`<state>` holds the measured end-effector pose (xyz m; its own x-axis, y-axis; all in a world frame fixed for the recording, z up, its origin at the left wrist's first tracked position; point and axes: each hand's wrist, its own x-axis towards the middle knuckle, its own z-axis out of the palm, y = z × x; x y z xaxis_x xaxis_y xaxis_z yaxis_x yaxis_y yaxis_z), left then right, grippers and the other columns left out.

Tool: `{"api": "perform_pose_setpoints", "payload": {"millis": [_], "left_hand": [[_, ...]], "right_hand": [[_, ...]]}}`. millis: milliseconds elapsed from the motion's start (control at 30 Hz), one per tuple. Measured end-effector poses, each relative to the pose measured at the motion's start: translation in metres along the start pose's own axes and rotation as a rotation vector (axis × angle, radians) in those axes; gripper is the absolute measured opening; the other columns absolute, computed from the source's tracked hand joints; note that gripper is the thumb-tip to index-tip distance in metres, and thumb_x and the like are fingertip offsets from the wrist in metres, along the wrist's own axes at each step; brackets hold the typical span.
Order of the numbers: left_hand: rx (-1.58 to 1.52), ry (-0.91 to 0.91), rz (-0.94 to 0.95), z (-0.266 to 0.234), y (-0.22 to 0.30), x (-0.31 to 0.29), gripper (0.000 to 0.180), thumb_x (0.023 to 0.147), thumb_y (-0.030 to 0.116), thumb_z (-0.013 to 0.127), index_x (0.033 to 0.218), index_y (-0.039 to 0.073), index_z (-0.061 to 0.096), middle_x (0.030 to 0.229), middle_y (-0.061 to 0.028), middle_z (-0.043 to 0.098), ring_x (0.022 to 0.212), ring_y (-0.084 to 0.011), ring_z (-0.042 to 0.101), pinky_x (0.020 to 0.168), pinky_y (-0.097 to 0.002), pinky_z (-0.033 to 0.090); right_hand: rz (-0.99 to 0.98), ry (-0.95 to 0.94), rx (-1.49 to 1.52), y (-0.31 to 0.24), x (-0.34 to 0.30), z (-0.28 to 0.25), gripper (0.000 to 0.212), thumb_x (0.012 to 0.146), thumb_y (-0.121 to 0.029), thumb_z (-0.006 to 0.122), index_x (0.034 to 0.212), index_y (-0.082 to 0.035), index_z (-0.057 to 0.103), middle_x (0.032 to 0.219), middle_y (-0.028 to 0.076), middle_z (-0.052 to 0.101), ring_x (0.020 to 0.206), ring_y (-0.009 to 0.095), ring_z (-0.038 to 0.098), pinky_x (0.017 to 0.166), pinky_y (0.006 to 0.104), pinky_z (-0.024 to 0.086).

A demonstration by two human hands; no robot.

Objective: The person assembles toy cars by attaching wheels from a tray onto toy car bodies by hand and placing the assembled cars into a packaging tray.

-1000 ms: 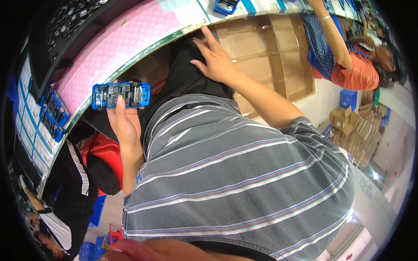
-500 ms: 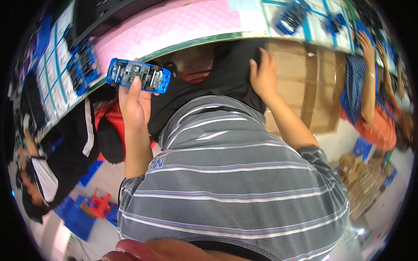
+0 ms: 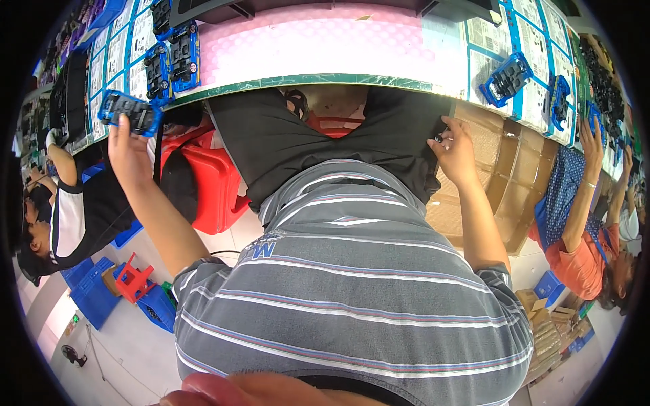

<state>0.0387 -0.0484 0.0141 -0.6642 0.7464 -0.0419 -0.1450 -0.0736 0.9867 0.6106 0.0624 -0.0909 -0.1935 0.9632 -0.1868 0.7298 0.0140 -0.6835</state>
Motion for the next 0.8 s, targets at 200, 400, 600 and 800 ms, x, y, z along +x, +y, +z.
{"api": "perform_pose_setpoints", "payload": {"millis": [200, 400, 600, 800], "left_hand": [[0.211, 0.149, -0.065, -0.062, -0.009, 0.073, 0.033, 0.098, 0.019, 0.062, 0.124, -0.001, 0.054, 0.11, -0.0084, 0.064, 0.096, -0.0202, 0.067, 0.078, -0.0337, 0.056], [0.17, 0.025, -0.314, -0.096, -0.037, 0.126, 0.043, 0.097, 0.019, 0.063, 0.133, -0.002, 0.051, 0.12, -0.0097, 0.063, 0.105, -0.02, 0.064, 0.086, -0.0373, 0.054], [0.41, -0.015, -0.303, -0.073, -0.027, 0.112, 0.055, 0.097, 0.027, 0.064, 0.139, -0.005, 0.048, 0.13, -0.0123, 0.059, 0.111, -0.0191, 0.06, 0.089, -0.0326, 0.051], [0.594, 0.069, -0.275, -0.056, -0.029, 0.105, 0.062, 0.095, 0.036, 0.065, 0.139, -0.005, 0.05, 0.128, -0.0143, 0.061, 0.105, -0.018, 0.06, 0.088, -0.0295, 0.047]], "right_hand": [[0.046, 0.051, -0.005, -0.009, 0.007, -0.007, 0.055, 0.077, -0.005, 0.08, 0.128, -0.001, 0.057, 0.097, 0.012, 0.062, 0.074, 0.014, 0.061, 0.068, 0.0286, 0.053], [0.05, 0.161, 0.056, -0.027, 0.006, -0.039, 0.047, 0.08, -0.018, 0.082, 0.118, 0.0, 0.062, 0.086, 0.007, 0.064, 0.072, 0.012, 0.062, 0.066, 0.0272, 0.051], [0.014, 0.261, 0.162, -0.034, -0.006, -0.081, 0.035, 0.084, -0.012, 0.079, 0.114, -0.002, 0.065, 0.082, -0.001, 0.059, 0.073, 0.006, 0.056, 0.064, 0.021, 0.045], [0.009, 0.376, 0.25, -0.045, -0.003, -0.118, 0.034, 0.089, -0.011, 0.074, 0.119, 0.0, 0.064, 0.083, -0.001, 0.063, 0.075, 0.004, 0.056, 0.066, 0.0177, 0.042]]}}
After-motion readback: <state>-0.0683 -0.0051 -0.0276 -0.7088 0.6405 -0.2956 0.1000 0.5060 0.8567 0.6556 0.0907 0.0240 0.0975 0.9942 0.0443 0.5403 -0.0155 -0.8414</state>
